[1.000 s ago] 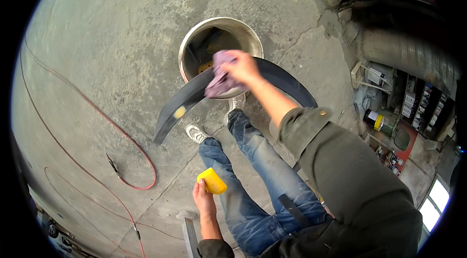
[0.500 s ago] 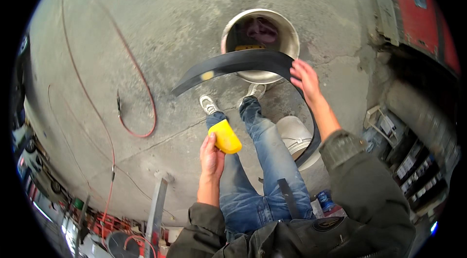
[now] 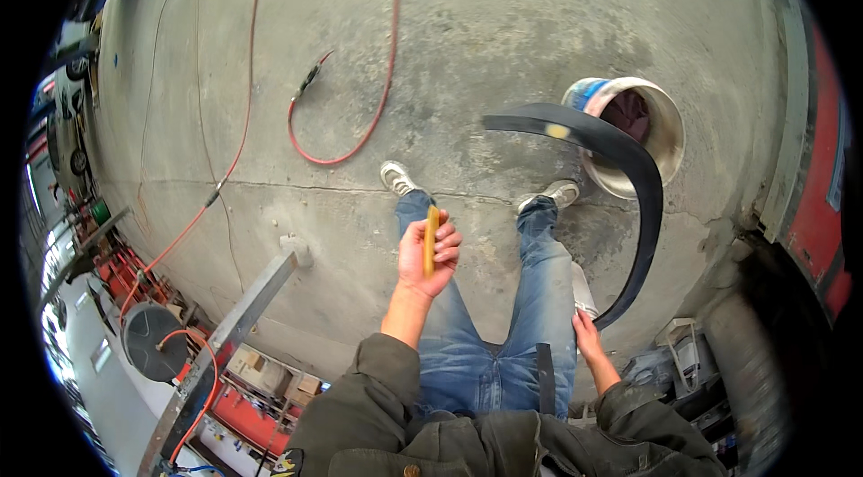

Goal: The person sands a curved black car part with a yellow sanding block and sandpaper, then uses a pneumatic air gun to blow dust off the part. The person retrieves more sandpaper from a shelf and continues sanding the part.

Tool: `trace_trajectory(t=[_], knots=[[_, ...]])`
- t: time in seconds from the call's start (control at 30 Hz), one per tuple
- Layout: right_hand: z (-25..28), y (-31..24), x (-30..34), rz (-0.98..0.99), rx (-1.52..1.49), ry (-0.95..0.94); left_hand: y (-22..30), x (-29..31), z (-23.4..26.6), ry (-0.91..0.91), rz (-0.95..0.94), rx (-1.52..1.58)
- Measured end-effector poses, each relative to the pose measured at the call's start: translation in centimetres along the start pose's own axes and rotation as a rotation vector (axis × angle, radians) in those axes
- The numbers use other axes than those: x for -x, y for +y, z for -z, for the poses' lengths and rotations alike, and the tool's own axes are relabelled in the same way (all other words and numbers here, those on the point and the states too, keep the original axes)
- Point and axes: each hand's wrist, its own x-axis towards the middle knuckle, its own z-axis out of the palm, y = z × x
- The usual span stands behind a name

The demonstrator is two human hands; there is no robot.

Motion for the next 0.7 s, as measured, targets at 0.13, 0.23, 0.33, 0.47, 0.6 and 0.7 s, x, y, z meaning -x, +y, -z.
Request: trace_trajectory(t=[0.13,0.23,0.33,0.47,0.6,0.7], knots=[[-7.7,-2.5,5.0,-0.266,-0.323,-0.005,10.5,4.6,2.7,0.055,-0.072,-0.237],[-13.3,-2.4,2.2,-0.102,-0.123,0.077,18.4,10.0,10.0,0.342,-0.113,-0.718],[-19.9,-11.6,1.8,-0.122,0.196,0.199,22.1,16.0,22.3,0.527,-0.072,-1.07],[-27.5,-23.2,1.6,-0.151,0.533,0.235,20.9,19.7,25.0,0.589,-0.096,-0.878],[-37.0,-31.5,-4.1,0.439,0.703,0.275,21.2,20.8,28.7,0.689,-0.053,-0.75],[-46.6,-43.7,-8.8,0.859,0.673,0.211,21.9,23.0,26.6,0.641,0.023,-0.869]])
